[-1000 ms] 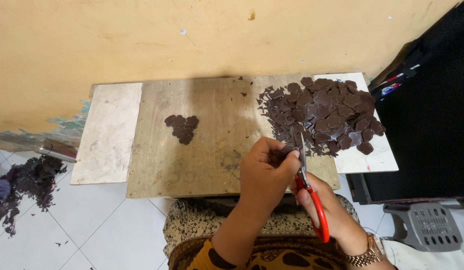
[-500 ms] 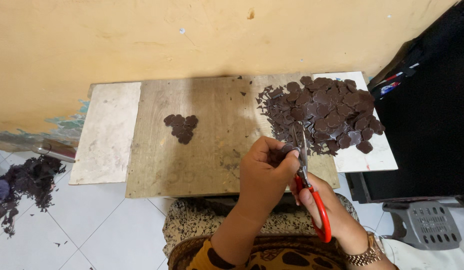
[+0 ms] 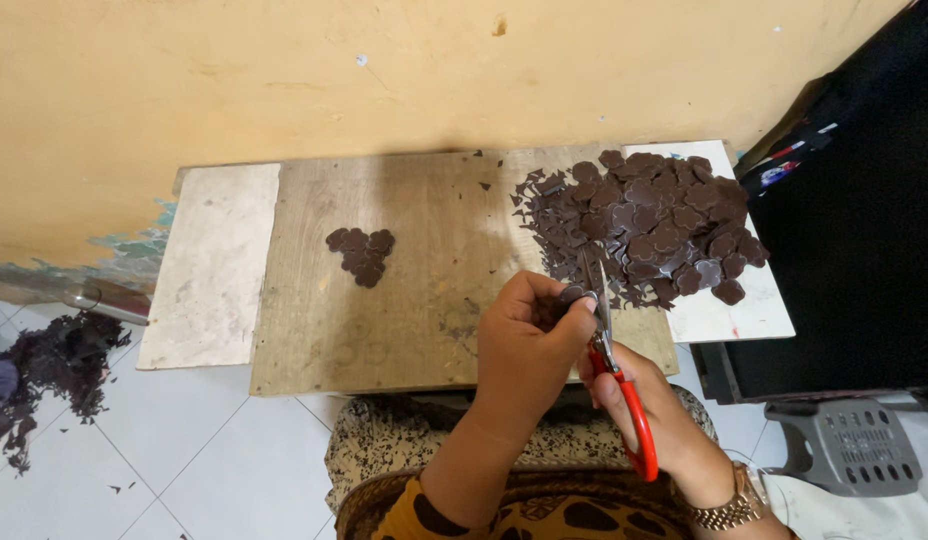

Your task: The person uses red-handled scissors to trim the edges of small dark brown flower-shaped pieces. They hold each piece in the left hand and cut with the right, placing trimmed pieces into a growing pile on the table.

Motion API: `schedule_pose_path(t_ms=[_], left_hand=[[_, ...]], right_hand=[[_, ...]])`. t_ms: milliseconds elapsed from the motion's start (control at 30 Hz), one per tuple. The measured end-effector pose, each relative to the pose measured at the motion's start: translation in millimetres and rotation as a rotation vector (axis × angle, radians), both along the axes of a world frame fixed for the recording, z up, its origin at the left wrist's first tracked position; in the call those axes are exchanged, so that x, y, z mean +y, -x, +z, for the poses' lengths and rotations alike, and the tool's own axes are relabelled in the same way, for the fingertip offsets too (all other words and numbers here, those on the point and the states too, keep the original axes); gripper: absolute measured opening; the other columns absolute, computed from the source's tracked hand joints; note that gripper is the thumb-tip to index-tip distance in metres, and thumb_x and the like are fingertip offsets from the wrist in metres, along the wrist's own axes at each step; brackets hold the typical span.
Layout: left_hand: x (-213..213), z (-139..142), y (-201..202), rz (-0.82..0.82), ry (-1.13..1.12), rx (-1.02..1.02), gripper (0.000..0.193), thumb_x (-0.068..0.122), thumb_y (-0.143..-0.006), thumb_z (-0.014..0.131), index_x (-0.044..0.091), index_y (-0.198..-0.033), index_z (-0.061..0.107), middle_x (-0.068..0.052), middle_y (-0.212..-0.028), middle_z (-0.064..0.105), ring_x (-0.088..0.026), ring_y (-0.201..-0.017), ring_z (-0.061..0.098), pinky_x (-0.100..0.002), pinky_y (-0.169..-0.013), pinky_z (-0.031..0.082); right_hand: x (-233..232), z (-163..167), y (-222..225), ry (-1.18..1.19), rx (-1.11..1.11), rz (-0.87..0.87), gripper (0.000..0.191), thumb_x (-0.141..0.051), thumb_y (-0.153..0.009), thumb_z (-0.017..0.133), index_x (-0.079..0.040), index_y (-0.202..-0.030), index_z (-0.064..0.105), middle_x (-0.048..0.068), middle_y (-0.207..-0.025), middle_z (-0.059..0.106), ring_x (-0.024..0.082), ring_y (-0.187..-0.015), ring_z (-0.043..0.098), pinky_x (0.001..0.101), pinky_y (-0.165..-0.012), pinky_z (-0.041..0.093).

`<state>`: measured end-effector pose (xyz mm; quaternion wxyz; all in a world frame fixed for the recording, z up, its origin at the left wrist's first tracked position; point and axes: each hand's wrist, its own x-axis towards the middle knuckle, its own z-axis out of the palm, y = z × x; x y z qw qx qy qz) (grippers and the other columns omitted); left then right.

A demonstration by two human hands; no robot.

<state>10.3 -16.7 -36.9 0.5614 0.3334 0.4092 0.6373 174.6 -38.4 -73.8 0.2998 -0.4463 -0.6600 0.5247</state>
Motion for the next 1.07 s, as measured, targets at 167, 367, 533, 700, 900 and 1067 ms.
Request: schedule_pose_path(t_ms=[167,367,533,700,900,1067], left_hand=[[-1,3,2,-0.002,-0.018,0.053,0.013,0.002,-0.088,0.073,0.001,-0.091,0.061,-0.001,-0.080,0.067,-0.004,-0.069,0.062,-0.021,-0.061,0.051],[0,3,2,-0.004,-0.007,0.022,0.013,0.002,-0.088,0.074,0.001,-0.089,0.061,-0.001,-0.080,0.067,-0.004,-0.069,0.061,-0.021,-0.062,0.052],[1,0,5,-0.039,-0.012,-0.025,0.012,0.002,-0.088,0.074,0.002,-0.090,0.062,0.001,-0.081,0.067,-0.004,-0.070,0.060,-0.020,-0.062,0.050],[3,-2,12,-0.098,0.008,-0.045,0.012,0.002,-0.088,0.075,0.003,-0.091,0.064,-0.001,-0.082,0.069,-0.005,-0.071,0.062,-0.020,-0.064,0.051],[5,-4,17,-0.141,0.010,-0.035,0.011,0.002,-0.088,0.075,0.002,-0.092,0.065,0.000,-0.084,0.069,-0.005,-0.073,0.062,-0.020,-0.065,0.051],[8,-9,23,-0.176,0.020,-0.031,0.012,0.002,-0.088,0.076,0.002,-0.094,0.066,0.000,-0.084,0.069,-0.004,-0.073,0.061,-0.020,-0.065,0.050]], right_hand=[[0,-1,3,-0.006,0.021,-0.011,0.071,-0.076,-0.094,0.036,-0.009,-0.085,0.055,-0.001,-0.069,0.050,0.012,-0.065,0.051,0.0274,-0.059,0.044],[-2,-4,2,0.055,0.095,-0.012,0.071,-0.077,-0.092,0.039,-0.008,-0.083,0.054,0.000,-0.068,0.046,0.012,-0.061,0.045,0.0269,-0.054,0.039],[-1,-6,-2,0.040,0.106,0.004,0.070,-0.076,-0.093,0.040,-0.008,-0.081,0.053,-0.001,-0.067,0.045,0.011,-0.059,0.042,0.0263,-0.052,0.037],[-2,-5,-2,0.080,0.146,0.030,0.069,-0.075,-0.093,0.042,-0.008,-0.082,0.053,-0.001,-0.068,0.045,0.011,-0.059,0.043,0.0266,-0.052,0.038],[-1,-2,-6,0.087,0.137,0.060,0.067,-0.074,-0.093,0.041,-0.009,-0.082,0.052,-0.002,-0.066,0.045,0.011,-0.058,0.043,0.0264,-0.051,0.038],[0,-7,-12,0.087,0.106,0.072,0.066,-0.073,-0.096,0.041,-0.010,-0.078,0.049,-0.002,-0.064,0.043,0.011,-0.057,0.042,0.0259,-0.051,0.037]])
